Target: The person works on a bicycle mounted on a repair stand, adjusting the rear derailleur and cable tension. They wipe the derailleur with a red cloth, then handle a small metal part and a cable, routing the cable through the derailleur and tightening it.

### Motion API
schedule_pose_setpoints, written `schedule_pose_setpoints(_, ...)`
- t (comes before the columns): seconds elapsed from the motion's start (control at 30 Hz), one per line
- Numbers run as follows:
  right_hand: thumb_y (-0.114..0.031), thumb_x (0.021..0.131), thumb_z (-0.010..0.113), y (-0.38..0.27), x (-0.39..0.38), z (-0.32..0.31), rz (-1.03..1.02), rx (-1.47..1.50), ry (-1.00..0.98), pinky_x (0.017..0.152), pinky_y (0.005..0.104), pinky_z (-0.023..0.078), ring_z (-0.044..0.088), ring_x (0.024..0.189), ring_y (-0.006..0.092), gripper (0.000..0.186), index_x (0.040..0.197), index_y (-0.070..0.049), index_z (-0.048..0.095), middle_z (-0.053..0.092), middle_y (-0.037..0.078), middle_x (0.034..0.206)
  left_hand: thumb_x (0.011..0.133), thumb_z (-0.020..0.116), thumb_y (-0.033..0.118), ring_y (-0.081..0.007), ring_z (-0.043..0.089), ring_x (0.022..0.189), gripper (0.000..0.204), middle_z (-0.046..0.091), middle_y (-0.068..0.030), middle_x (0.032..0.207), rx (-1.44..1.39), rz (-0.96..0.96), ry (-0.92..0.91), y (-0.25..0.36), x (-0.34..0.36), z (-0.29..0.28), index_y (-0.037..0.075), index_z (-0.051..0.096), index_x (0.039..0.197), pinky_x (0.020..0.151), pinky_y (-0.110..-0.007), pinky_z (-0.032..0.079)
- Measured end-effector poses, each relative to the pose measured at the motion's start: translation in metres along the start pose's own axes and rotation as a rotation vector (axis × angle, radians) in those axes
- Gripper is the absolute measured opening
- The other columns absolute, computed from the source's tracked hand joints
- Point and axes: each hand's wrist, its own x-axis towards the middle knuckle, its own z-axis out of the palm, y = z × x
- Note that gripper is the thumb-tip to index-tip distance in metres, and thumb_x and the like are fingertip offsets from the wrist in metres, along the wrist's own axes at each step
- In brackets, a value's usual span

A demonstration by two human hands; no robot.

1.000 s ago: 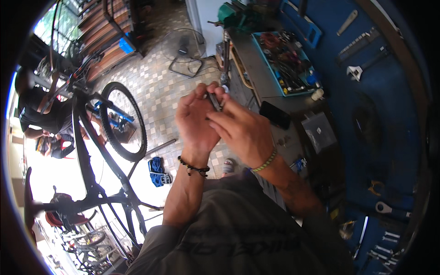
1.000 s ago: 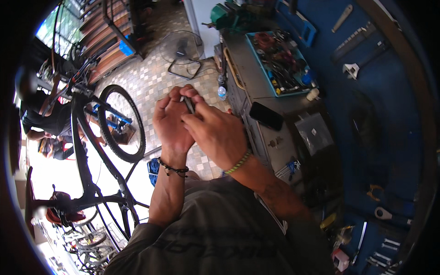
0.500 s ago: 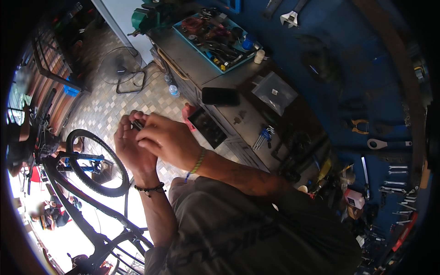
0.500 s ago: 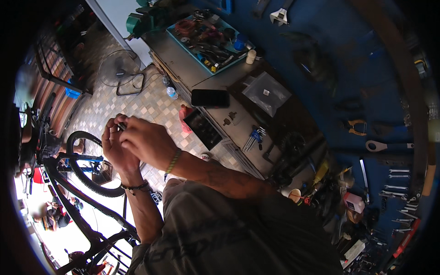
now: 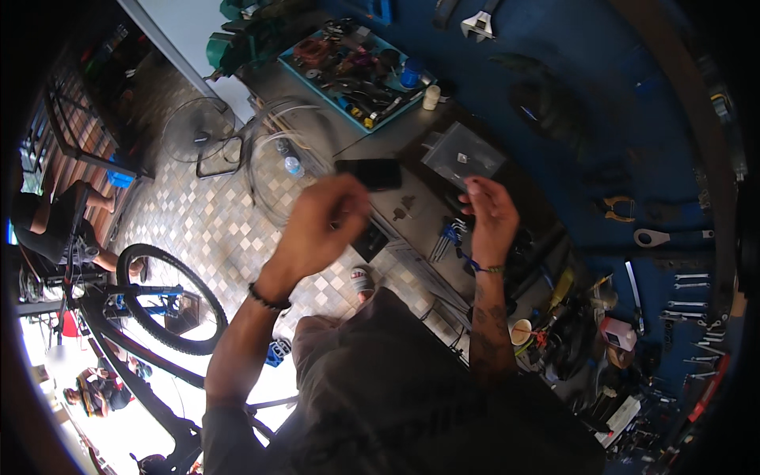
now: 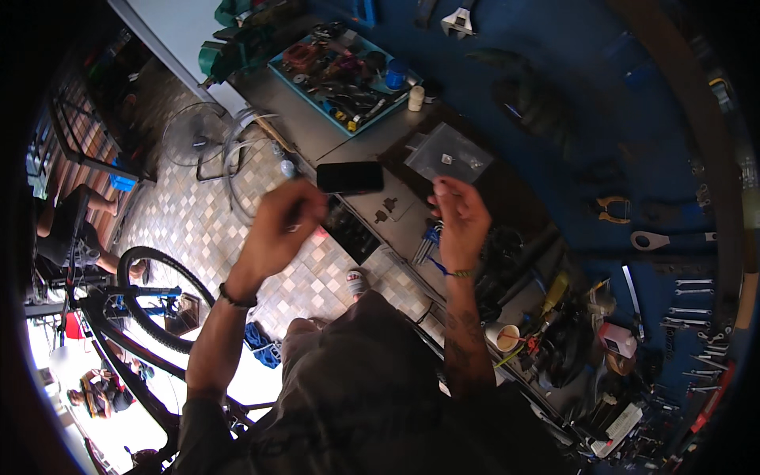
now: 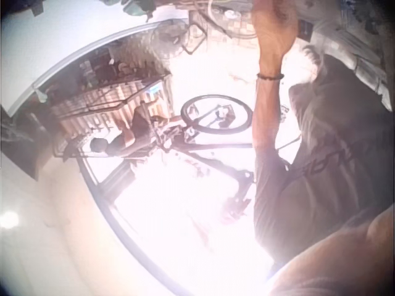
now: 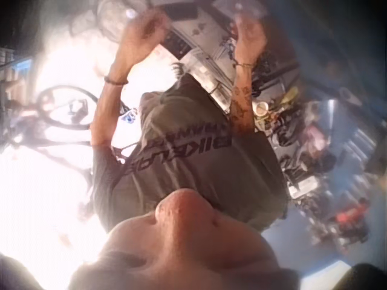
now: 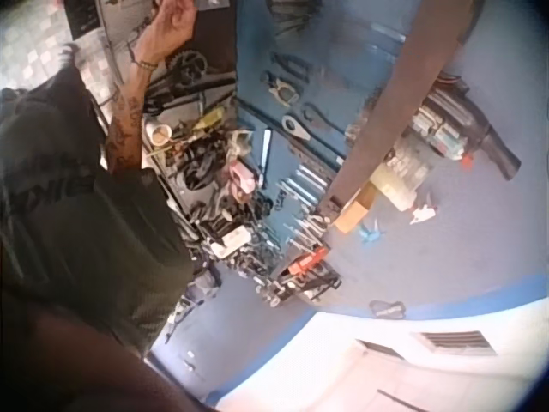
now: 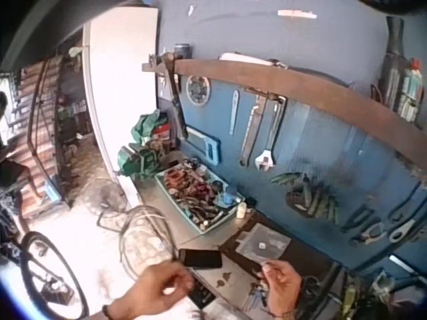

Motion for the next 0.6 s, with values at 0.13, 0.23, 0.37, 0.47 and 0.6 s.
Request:
schedule_pose_setpoints(0.13, -0.014, 0.103, 0.074, -0.017, -0.019, -0.058, -0.049, -0.059, 0.199, 0.074, 0.0251, 0.055, 0.072, 0.089, 0.0123, 0.02, 0.119, -0.002, 0.073, 0.078, 0.007, 0.111, 0.087, 0.071, 0.014, -0.0337, 0.072, 0.086, 0.014, 0.068, -0.0119, 0.095, 0.252, 0.239, -0.216, -0.014, 0.056, 0.085, 0.008, 0.068, 0.099, 0.074, -0.045, 0.058)
schedule_pose_setpoints(0.23, -0.013, 0.103, 0.073, -0.02, -0.047, -0.089, 0.007, -0.102, 0.304, 0.073, 0.0256, 0.055, 0.072, 0.089, 0.0131, 0.02, 0.118, -0.001, 0.073, 0.078, 0.008, 0.111, 0.087, 0.069, 0.022, -0.0374, 0.073, 0.088, 0.02, 0.071, -0.0144, 0.099, 0.415, 0.337, -0.385, -0.044, 0.102, 0.153, 0.009, 0.073, 0.102, 0.076, -0.049, 0.06)
schedule_pose_setpoints(0.37, -0.013, 0.102, 0.073, -0.02, -0.098, -0.121, 0.088, -0.181, 0.391, 0.072, 0.0261, 0.055, 0.072, 0.088, 0.0133, 0.02, 0.117, 0.0, 0.072, 0.078, 0.008, 0.11, 0.086, 0.071, 0.026, -0.036, 0.075, 0.089, 0.026, 0.071, -0.0144, 0.106, 0.58, 0.431, -0.404, -0.091, 0.153, 0.24, 0.008, 0.074, 0.104, 0.075, -0.049, 0.061)
schedule_pose_setpoints(0.47, -0.012, 0.102, 0.073, -0.015, -0.137, -0.135, 0.137, -0.202, 0.449, 0.072, 0.0261, 0.055, 0.071, 0.087, 0.0125, 0.019, 0.116, 0.0, 0.072, 0.078, 0.009, 0.108, 0.085, 0.074, 0.027, -0.0357, 0.075, 0.091, 0.029, 0.069, -0.0149, 0.113, 0.594, 0.425, -0.404, -0.12, 0.164, 0.287, 0.007, 0.074, 0.106, 0.074, -0.049, 0.061)
schedule_pose_setpoints(0.6, -0.011, 0.102, 0.074, -0.005, -0.162, -0.139, 0.198, -0.183, 0.432, 0.072, 0.0254, 0.055, 0.07, 0.086, 0.0109, 0.019, 0.117, 0.001, 0.072, 0.077, 0.007, 0.107, 0.086, 0.075, 0.028, -0.0393, 0.071, 0.106, 0.031, 0.065, -0.017, 0.124, 0.63, 0.356, -0.425, -0.13, 0.157, 0.301, 0.009, 0.077, 0.109, 0.088, -0.052, 0.058)
